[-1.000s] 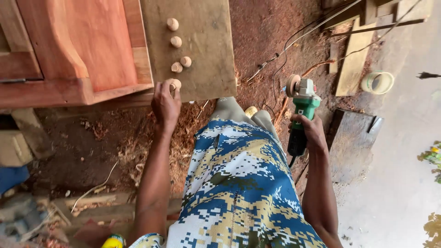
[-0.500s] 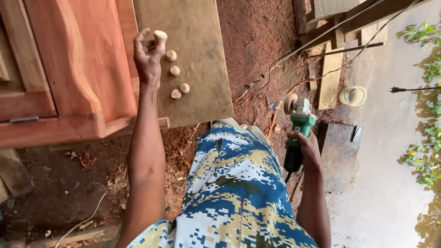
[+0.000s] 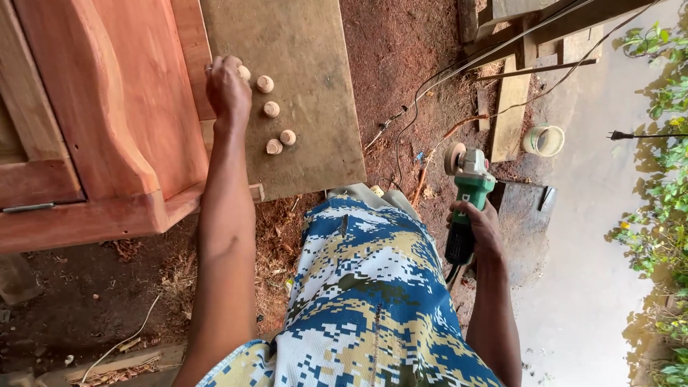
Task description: The person uses a handheld angle grinder with a sanding disc to smooth small wooden knobs on a workbench. They pick up each knob, press it against the spinning disc, and then place it back on the bench, repeating the process for several pieces.
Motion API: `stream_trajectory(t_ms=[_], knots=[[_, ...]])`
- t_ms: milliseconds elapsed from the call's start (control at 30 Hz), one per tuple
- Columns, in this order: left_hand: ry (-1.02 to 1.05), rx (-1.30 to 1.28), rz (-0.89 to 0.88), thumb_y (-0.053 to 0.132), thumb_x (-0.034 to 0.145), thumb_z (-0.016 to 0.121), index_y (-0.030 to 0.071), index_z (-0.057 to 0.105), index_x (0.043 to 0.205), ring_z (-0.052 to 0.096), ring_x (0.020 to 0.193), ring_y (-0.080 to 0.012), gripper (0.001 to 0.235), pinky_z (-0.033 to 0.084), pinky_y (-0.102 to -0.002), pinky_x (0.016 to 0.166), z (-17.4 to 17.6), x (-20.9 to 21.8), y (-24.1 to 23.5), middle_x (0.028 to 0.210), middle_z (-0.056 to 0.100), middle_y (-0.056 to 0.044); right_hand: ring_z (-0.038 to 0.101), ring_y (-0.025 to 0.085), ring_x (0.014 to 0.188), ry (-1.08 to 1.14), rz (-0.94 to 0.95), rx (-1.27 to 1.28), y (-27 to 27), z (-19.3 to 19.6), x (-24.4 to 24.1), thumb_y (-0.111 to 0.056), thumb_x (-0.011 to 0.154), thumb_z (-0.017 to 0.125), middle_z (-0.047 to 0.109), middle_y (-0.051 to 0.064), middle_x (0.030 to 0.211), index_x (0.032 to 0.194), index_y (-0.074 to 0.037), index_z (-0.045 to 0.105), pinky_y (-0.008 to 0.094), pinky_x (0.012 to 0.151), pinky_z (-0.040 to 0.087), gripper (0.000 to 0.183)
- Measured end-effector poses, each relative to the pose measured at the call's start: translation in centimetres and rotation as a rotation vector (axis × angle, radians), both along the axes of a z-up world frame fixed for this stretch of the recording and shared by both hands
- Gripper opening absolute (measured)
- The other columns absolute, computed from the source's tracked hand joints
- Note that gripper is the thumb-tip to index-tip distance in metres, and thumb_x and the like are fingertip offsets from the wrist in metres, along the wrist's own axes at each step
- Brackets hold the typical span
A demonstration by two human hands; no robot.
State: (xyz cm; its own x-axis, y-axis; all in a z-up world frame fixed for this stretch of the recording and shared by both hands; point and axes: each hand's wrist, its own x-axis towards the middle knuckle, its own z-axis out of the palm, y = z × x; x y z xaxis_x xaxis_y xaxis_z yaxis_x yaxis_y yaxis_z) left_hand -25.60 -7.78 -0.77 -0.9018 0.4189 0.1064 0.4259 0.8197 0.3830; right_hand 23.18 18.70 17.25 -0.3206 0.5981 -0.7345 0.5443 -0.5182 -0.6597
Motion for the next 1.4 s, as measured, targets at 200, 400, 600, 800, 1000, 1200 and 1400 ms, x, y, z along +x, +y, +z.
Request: stream_trajectory(t_ms=[200, 400, 600, 800, 1000, 1200, 1400], knots=[[-0.102, -0.086, -0.068, 0.006, 0.076, 0.092, 0.006, 0.06, 0.139, 0.062, 0.108, -0.0396, 0.07, 0.059, -0.046, 0.083, 0.5, 0.0, -0.6, 0.124, 0.065, -0.016, 0.065, 0.02, 0.067, -0.039, 0.045, -0.001, 0.1, 0.4, -1.5, -0.019, 0.08, 0.074, 0.069, 0.011, 0.091, 0.118, -0.005, 0.053, 0.036, 0.063, 0.058, 0.046], [-0.017, -0.061, -0.209, -0.003, 0.073, 0.082, 0.016, 0.074, 0.133, 0.066, 0.105, -0.0423, 0.064, 0.061, -0.052, 0.078, 5.5, 3.2, -0.7, 0.143, 0.053, -0.019, 0.065, 0.019, 0.064, 0.014, 0.024, -0.02, -0.2, -0.4, -1.8, -0.014, 0.078, 0.075, 0.066, 0.01, 0.089, 0.111, -0.005, 0.055, 0.034, 0.059, 0.057, 0.04], [-0.195, -0.175, -0.292, 0.015, 0.084, 0.087, 0.021, 0.075, 0.13, 0.069, 0.103, -0.0322, 0.048, 0.059, -0.047, 0.077, 2.3, 1.2, 0.2, 0.143, 0.059, -0.006, 0.066, 0.019, 0.064, 0.063, 0.055, -0.017, -0.4, -1.0, -1.1, -0.016, 0.08, 0.075, 0.068, 0.008, 0.09, 0.111, -0.005, 0.055, 0.032, 0.059, 0.056, 0.039], [-0.202, 0.372, -0.119, 0.005, 0.085, 0.087, 0.014, 0.076, 0.114, 0.071, 0.094, -0.0231, 0.032, 0.063, -0.032, 0.072, 0.7, 1.0, 0.4, 0.106, 0.075, -0.007, 0.066, 0.019, 0.067, 0.08, 0.042, -0.023, -0.9, -0.3, -0.7, -0.018, 0.083, 0.073, 0.069, 0.008, 0.093, 0.119, -0.005, 0.051, 0.034, 0.062, 0.057, 0.044], [-1.276, 1.547, 0.287, 0.036, 0.087, 0.082, 0.015, 0.072, 0.119, 0.074, 0.09, -0.0128, 0.04, 0.054, -0.018, 0.059, 1.0, 0.7, -1.6, 0.113, 0.078, -0.009, 0.066, 0.019, 0.067, 0.037, 0.032, -0.022, -0.6, -0.6, 0.0, -0.021, 0.081, 0.076, 0.067, 0.008, 0.09, 0.109, -0.005, 0.058, 0.032, 0.061, 0.057, 0.037], [-1.277, 1.395, 0.075, 0.036, 0.085, 0.085, 0.009, 0.069, 0.124, 0.067, 0.062, -0.0116, 0.05, 0.056, -0.022, 0.052, 8.8, 2.3, 0.7, 0.093, 0.077, -0.009, 0.066, 0.018, 0.068, 0.057, 0.054, -0.016, -0.6, -0.2, -0.5, -0.02, 0.081, 0.076, 0.065, 0.008, 0.091, 0.109, -0.005, 0.056, 0.032, 0.062, 0.058, 0.037], [-0.206, 0.002, -0.029, 0.01, 0.085, 0.085, 0.014, 0.072, 0.1, 0.071, 0.089, -0.028, 0.021, 0.061, -0.037, 0.065, 1.2, 0.2, 3.6, 0.107, 0.073, -0.009, 0.066, 0.017, 0.067, 0.045, 0.079, -0.017, -0.2, -0.5, -0.8, -0.019, 0.08, 0.076, 0.067, 0.008, 0.093, 0.107, -0.006, 0.058, 0.03, 0.062, 0.056, 0.035]])
